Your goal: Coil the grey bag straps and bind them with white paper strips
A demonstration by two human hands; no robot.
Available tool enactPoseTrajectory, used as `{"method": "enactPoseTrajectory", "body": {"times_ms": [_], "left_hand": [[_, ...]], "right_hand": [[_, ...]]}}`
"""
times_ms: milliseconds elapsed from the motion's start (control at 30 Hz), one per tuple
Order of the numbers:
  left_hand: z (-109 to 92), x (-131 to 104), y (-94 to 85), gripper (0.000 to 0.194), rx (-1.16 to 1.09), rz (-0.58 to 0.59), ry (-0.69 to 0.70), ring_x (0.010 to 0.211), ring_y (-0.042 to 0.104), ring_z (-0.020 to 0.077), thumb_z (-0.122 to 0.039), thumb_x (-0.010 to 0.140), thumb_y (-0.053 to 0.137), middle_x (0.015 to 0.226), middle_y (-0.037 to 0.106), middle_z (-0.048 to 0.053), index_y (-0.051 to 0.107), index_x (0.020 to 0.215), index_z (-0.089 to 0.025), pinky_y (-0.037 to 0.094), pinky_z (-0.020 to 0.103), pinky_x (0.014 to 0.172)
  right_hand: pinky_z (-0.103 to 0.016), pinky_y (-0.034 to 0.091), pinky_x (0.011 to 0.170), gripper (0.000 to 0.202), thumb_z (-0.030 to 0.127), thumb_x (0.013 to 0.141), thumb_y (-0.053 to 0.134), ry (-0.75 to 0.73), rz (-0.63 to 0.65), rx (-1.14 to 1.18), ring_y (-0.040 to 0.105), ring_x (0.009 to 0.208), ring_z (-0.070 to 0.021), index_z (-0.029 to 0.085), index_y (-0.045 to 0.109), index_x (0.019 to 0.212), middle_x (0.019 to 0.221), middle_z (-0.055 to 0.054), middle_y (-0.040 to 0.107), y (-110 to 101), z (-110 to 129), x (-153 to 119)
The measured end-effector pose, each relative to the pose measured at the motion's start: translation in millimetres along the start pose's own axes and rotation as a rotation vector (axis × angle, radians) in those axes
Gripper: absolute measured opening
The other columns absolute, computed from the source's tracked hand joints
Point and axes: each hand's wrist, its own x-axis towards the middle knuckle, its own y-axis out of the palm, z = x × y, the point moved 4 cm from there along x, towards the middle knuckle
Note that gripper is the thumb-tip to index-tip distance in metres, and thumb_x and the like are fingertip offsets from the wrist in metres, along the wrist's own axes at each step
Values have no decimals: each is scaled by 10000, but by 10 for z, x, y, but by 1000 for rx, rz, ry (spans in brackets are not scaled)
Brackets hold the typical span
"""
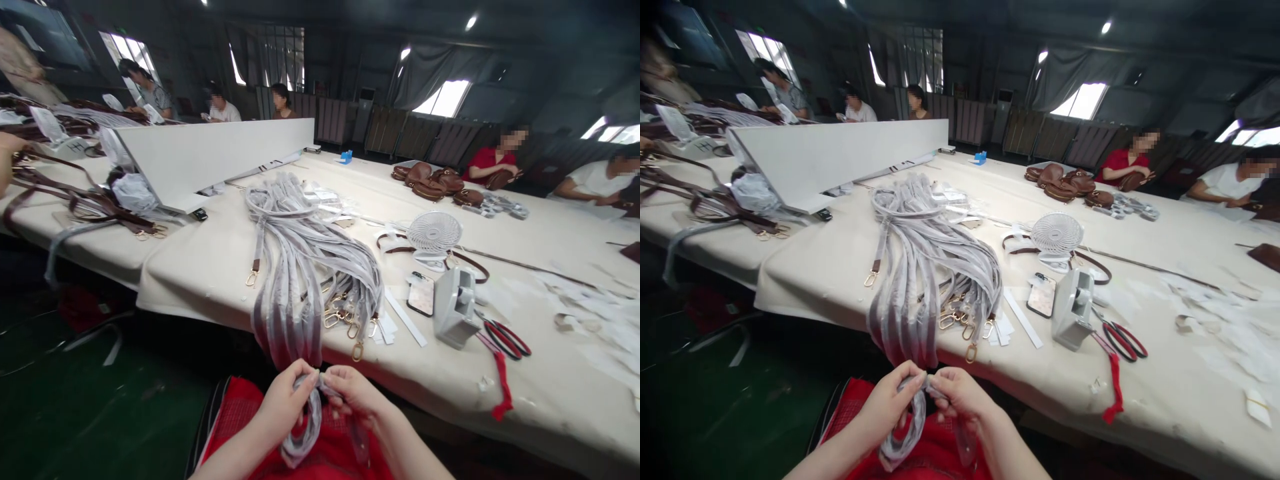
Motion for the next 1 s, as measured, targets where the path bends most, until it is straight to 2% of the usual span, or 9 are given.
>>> {"method": "enactPoseTrajectory", "body": {"times_ms": [167, 267, 333, 400, 500, 567, 733, 867, 1000], "left_hand": [[76, -17, 86, 561, 17, 56, 15, 360, 404, 90, -687, 833, 455, 629, 638, -10, 573, 1056, -185, 284, 206, 358], [148, -70, 155, 581, 29, 85, 3, 369, 402, 95, -686, 845, 428, 660, 657, 8, 615, 1057, -178, 285, 217, 374], [181, -124, 176, 567, 51, 68, 4, 403, 445, 113, -683, 847, 424, 661, 654, 9, 656, 995, -187, 331, 225, 402], [190, -171, 180, 540, 76, 50, 22, 521, 555, 154, -674, 839, 445, 719, 685, 23, 690, 940, -203, 437, 237, 502], [186, -192, 177, 521, 81, 39, 41, 742, 643, 216, -676, 810, 490, 775, 712, 36, 719, 878, -213, 515, 264, 687], [188, -171, 180, 534, 60, 32, 26, 768, 646, 232, -691, 792, 504, 722, 700, 35, 729, 878, -215, 522, 274, 698], [210, -103, 207, 570, 40, 84, -8, 709, 633, 232, -737, 729, 551, 593, 646, 18, 744, 841, -212, 517, 272, 645], [244, -128, 194, 578, 32, 39, -37, 656, 623, 216, -715, 774, 515, 545, 617, 7, 747, 925, -207, 508, 259, 624], [259, -164, 188, 590, 45, 28, -37, 654, 623, 218, -718, 785, 500, 547, 625, 14, 748, 933, -204, 502, 258, 623]], "right_hand": [[-240, 435, 477, 502, 696, 793, 557, -35, -47, -165, 291, 359, -44, 198, 526, 746, 508, 98, 430, 75, 64, -44], [-267, 463, 558, 407, 585, 779, 644, -100, -162, -394, 490, 499, -109, 180, 610, 740, 597, 27, 559, -49, 203, -150], [-293, 470, 683, 282, 459, 768, 692, -185, -338, -574, 590, 691, -171, 183, 647, 737, 725, -22, 647, -274, 392, -253], [-318, 450, 787, 215, 395, 832, 616, -267, -566, -728, 605, 814, -206, 192, 662, 778, 818, -43, 675, -577, 617, -365], [-363, 442, 825, 278, 368, 910, 464, -305, -866, -910, 616, 841, -242, 180, 667, 925, 894, -82, 686, -1012, 871, -479], [-383, 436, 865, 288, 336, 893, 489, -299, -975, -1031, 617, 902, -269, 162, 665, 1039, 984, -112, 678, -1187, 942, -489], [-347, 441, 882, 248, 294, 890, 561, -254, -982, -1312, 615, 1014, -291, 170, 710, 1044, 1018, -114, 678, -1227, 890, -376], [-310, 446, 844, 263, 259, 961, 482, -205, -963, -1473, 645, 964, -250, 179, 717, 1048, 994, -99, 695, -1211, 876, -326], [-297, 441, 802, 275, 209, 979, 455, -156, -944, -1606, 665, 893, -223, 186, 724, 926, 931, -89, 705, -1262, 943, -381]]}}
